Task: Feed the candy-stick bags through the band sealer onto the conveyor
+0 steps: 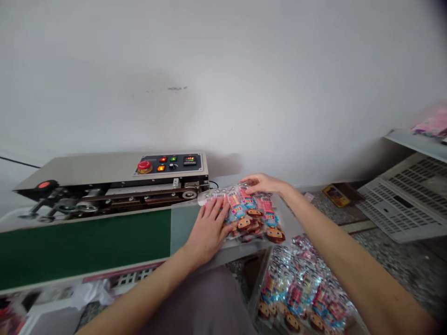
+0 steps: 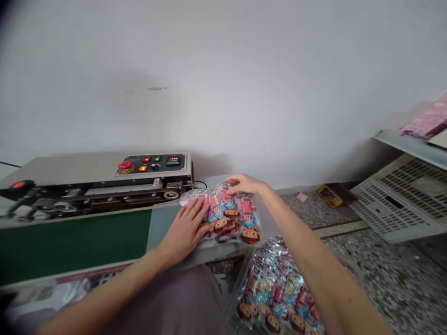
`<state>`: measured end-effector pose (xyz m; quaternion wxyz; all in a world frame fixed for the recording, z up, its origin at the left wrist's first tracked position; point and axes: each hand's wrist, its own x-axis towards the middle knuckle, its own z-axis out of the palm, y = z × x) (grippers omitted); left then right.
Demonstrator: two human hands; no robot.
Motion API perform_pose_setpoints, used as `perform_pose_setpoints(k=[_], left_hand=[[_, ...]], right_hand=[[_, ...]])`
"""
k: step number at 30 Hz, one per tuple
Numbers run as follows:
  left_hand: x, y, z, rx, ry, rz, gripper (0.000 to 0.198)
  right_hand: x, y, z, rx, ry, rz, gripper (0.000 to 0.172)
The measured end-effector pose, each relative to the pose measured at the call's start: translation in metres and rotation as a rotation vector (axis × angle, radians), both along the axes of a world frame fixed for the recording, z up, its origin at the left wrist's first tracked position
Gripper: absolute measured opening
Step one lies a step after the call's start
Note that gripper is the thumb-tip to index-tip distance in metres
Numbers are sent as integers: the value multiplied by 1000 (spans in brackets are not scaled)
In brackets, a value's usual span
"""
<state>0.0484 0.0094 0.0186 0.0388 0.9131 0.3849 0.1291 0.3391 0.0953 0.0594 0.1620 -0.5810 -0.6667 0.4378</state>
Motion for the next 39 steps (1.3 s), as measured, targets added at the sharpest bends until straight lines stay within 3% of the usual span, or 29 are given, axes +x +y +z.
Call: perform_pose_setpoints(k=[5, 8, 10, 12, 15, 17, 23, 26, 30, 35, 39], left_hand=[[0, -3, -8, -3, 56, 26, 62], [-3, -4, -7, -6, 31, 57, 62], [-7, -5, -6, -52, -29, 39, 62], [-14, -6, -6, -115, -134, 15, 61], [-24, -7, -9, -194, -303, 48, 57], [-29, -8, -12, -229, -354, 85, 56], [-30, -9, -21, -218, -311, 59, 59], [-28, -9, -22, -215, -320, 56, 61], [-30, -11, -18, -238, -346, 79, 63], [-43, -11, -7, -292, -282, 63, 53], [-51, -7, -8, -245, -160, 29, 57]], right_hand=[[-1, -29, 0, 213, -142, -110, 61], [-19, -58, 0, 458, -381, -192, 59], [-43, -80, 1, 638, -571, -158, 54], [-70, -99, 3, 699, -648, -30, 49], [-104, -107, 11, 679, -684, 98, 39], [-116, -96, 18, 621, -671, 112, 35], [-131, -28, 21, 423, -612, -40, 19], [-139, -12, 14, 406, -570, -95, 11], [-139, -16, 16, 432, -470, -190, 8], [-119, -42, 37, 378, -276, -215, 11], [-105, -65, 46, 322, 95, -324, 23]])
